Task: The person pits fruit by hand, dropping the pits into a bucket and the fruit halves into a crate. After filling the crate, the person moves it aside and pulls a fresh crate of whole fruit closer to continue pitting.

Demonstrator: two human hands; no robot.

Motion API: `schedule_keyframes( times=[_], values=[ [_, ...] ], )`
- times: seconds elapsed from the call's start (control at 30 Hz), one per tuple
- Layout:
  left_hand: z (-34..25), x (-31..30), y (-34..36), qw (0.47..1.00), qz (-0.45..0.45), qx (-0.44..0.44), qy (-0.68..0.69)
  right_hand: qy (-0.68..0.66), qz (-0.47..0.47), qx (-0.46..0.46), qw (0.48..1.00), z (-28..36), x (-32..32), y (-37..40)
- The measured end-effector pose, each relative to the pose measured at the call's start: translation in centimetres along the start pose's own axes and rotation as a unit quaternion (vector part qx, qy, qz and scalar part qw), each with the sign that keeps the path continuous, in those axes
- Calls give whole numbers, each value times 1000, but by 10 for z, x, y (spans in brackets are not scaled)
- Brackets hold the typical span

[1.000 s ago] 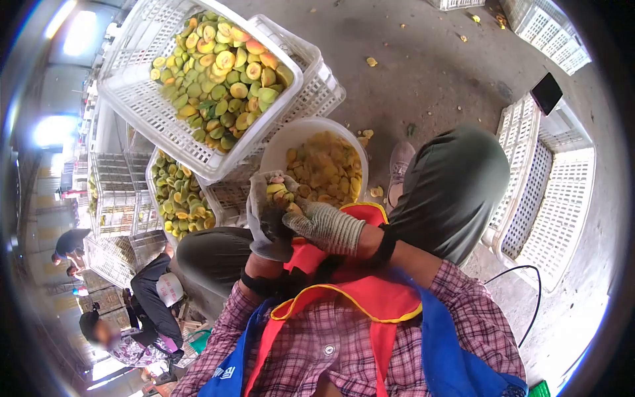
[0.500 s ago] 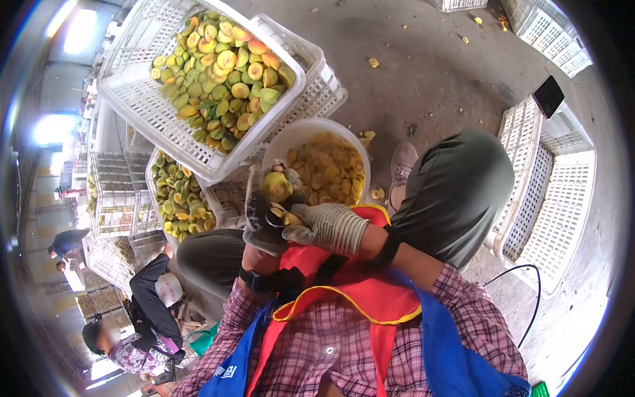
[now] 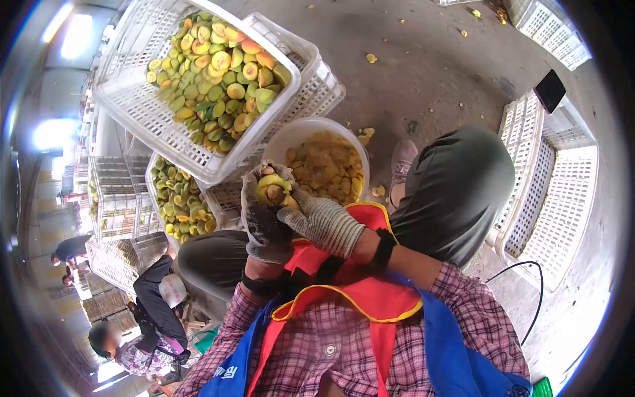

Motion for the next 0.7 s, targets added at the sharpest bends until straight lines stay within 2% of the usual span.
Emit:
schedule_keyframes(
  times=[0.07, 0.17, 0.3, 0.37, 0.4, 0.47, 0.5, 0.57, 0.6, 0.67, 0.7],
  values=[
    [0, 5, 1, 999, 28, 31, -28, -100, 48, -12, 994, -1, 4, 1],
    [5, -3, 6, 998, -15, 28, -45, -96, 97, -19, 991, 3, 0, 6],
    [3, -5, 8, 997, 40, 24, -57, -94, 152, 32, 983, -1, 1, 8],
    [1, -5, 9, 976, 82, 117, -164, -85, 180, 13, 980, -12, 5, 5],
    [2, -9, 8, 976, 85, 118, -164, -85, 178, 11, 980, -12, 6, 4],
    [7, -19, 7, 990, 97, 24, -97, -64, 169, -12, 983, -12, 8, 5],
    [7, -16, 9, 990, 97, 25, -96, -63, 170, -13, 983, -11, 7, 6],
    [2, -7, 12, 968, 102, 137, -184, -6, 143, -12, 990, -7, 3, 7],
    [0, -4, 10, 968, 103, 139, -183, -4, 143, -13, 990, -3, 5, 9],
    [-1, 4, 6, 981, 89, 132, -114, -26, 25, -34, 999, 2, 4, 14],
    [-4, 11, 9, 981, 91, 132, -113, -24, 23, -35, 999, -5, 7, 11]
  ],
)
Point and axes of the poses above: each hand's wrist, its own y-axis away from the middle knuckle, its own x-axis out of the palm, z = x × y, the point moved 3 cm from there along -y, towards the middle knuckle, and after that the axes turned 7 degrees about x, right-handed, at the moved point
